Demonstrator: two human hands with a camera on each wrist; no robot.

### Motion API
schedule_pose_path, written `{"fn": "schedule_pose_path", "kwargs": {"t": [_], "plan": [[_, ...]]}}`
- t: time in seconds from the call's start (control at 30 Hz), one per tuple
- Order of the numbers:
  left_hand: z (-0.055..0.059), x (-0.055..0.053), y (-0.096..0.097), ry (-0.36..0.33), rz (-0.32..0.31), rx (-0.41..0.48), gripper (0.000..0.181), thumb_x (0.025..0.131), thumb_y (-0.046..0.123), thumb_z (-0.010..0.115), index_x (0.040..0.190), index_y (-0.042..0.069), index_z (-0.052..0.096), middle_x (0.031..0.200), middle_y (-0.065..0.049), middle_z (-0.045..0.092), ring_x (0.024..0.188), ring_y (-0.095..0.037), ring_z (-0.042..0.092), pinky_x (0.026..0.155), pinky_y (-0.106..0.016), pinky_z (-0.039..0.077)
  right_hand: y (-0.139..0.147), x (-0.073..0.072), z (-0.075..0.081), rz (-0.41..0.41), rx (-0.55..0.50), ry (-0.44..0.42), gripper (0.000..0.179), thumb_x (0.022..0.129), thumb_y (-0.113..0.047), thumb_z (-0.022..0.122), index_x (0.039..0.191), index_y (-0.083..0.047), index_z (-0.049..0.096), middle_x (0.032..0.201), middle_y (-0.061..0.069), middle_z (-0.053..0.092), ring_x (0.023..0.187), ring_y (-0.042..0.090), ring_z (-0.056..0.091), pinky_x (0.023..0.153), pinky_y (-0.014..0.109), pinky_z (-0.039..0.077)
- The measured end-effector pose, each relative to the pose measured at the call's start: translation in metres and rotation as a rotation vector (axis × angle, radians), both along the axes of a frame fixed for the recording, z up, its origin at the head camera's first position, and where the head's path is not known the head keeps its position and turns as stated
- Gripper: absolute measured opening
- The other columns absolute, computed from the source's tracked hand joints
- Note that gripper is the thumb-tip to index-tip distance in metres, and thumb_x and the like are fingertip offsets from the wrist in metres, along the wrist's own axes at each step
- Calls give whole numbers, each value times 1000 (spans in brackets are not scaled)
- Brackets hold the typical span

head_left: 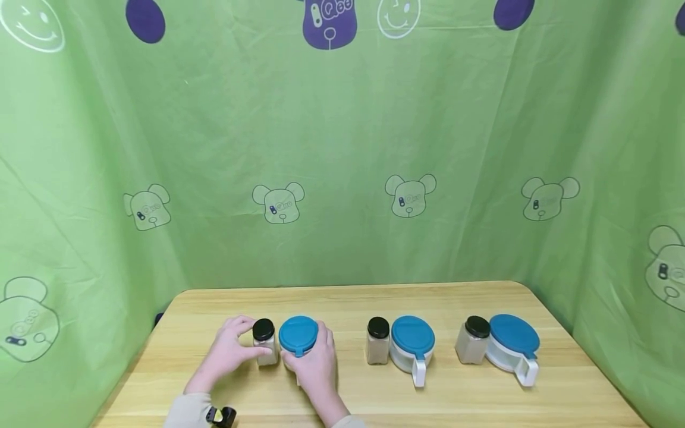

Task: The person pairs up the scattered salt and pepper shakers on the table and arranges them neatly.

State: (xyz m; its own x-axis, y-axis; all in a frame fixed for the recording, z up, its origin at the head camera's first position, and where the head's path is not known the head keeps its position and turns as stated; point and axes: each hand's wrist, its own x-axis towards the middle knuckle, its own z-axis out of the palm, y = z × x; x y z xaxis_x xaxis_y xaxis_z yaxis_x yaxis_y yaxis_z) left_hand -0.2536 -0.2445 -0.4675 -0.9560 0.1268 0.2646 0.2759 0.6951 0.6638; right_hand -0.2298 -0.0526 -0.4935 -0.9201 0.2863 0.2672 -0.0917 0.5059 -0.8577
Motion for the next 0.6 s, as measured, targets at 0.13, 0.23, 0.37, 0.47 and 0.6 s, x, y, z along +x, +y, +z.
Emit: {"fn": "schedule_pose_path", "kwargs": {"t": [0.13,0.23,0.37,0.47,0.6], "plan": [[-2,0,1,-9,2,-4,68,62,43,88,117,8,69,118,-5,64,117,-28,52,103,-56,41,0,0,-2,0,13,7,93,56,-33,91,134,-4,48,122,13,58,111,31,60,92,52,52],[-3,0,1,-7,3,-8,68,63,44,87,117,8,69,117,-4,65,116,-27,52,103,-56,42,0,0,-3,-2,19,10,93,56,-34,91,134,-4,49,122,13,58,111,31,60,93,52,52],[-4,0,1,-10,2,-3,69,62,45,87,117,8,69,117,-4,65,116,-27,52,104,-56,41,0,0,-4,-11,31,15,94,56,-34,92,133,-3,49,122,14,58,111,32,60,92,52,51],[-4,-1,2,-18,1,0,70,62,44,88,118,7,68,118,-5,65,118,-28,52,105,-56,40,-1,-1,-5,-16,48,21,94,56,-35,92,133,-2,49,121,14,58,111,32,60,92,52,52],[-4,-1,1,-29,4,-1,72,62,44,88,121,6,67,121,-7,64,120,-29,52,106,-57,39,-3,0,-5,-27,72,36,94,56,-34,92,132,-1,49,120,15,57,110,33,60,90,53,52]]}}
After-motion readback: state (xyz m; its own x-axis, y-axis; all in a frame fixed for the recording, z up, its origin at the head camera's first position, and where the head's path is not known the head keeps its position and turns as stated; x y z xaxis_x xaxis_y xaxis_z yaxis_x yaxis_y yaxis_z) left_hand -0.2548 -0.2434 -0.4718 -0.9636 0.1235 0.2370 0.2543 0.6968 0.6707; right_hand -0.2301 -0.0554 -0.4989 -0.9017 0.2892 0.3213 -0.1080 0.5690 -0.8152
